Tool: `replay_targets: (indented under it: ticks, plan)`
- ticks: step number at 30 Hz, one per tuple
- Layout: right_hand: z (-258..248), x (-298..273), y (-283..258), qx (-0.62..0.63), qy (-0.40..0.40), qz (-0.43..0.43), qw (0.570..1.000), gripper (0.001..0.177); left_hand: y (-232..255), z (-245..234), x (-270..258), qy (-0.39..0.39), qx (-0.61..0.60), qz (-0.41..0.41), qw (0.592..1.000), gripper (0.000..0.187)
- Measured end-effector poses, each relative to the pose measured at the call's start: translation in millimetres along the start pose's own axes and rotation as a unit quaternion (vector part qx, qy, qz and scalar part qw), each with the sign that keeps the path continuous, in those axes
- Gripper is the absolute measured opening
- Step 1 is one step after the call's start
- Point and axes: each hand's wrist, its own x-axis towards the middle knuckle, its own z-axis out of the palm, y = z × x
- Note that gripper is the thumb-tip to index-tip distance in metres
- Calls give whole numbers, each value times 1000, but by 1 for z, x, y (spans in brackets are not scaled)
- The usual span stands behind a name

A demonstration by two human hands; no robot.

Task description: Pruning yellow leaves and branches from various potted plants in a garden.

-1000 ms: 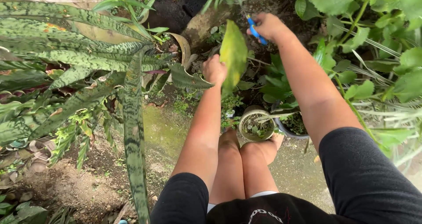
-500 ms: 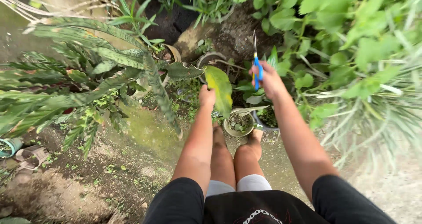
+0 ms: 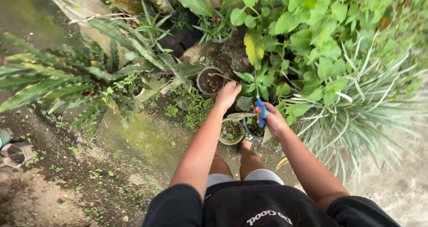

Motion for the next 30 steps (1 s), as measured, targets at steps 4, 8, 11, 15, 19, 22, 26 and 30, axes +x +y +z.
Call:
replay_targets:
  ticks: [4, 8, 11, 15, 19, 22, 26, 30]
  plan:
    - [16, -19, -21, -24, -13, 21, 999, 41, -33, -19, -70, 3, -69, 3, 998, 52]
    - [47, -26, -40, -42, -10, 36, 998, 41, -52, -45, -124, 28, -100, -48, 993, 48]
    - [70, -22, -48, -42, -18, 31, 998, 40, -58, -58, -133, 35, -126, -40, 991, 47]
    - [102, 6, -44, -25, -27, 10, 999, 37, -54, -74, -122, -24, -138, 63, 988, 45]
    - [150, 16, -55, -2, -11, 1, 1000, 35, 10, -114, -142, -96, -110, 118, 982, 44]
    - [167, 24, -67, 29, 12, -23, 999, 33, 52, -138, -150, -166, -153, 156, 962, 40]
    - [172, 34, -82, 39, 42, -63, 996, 34, 113, -165, -164, -186, -150, 161, 958, 37]
    - [168, 45, -104, 26, 29, -109, 993, 36, 123, -159, -136, -237, -236, 206, 919, 38]
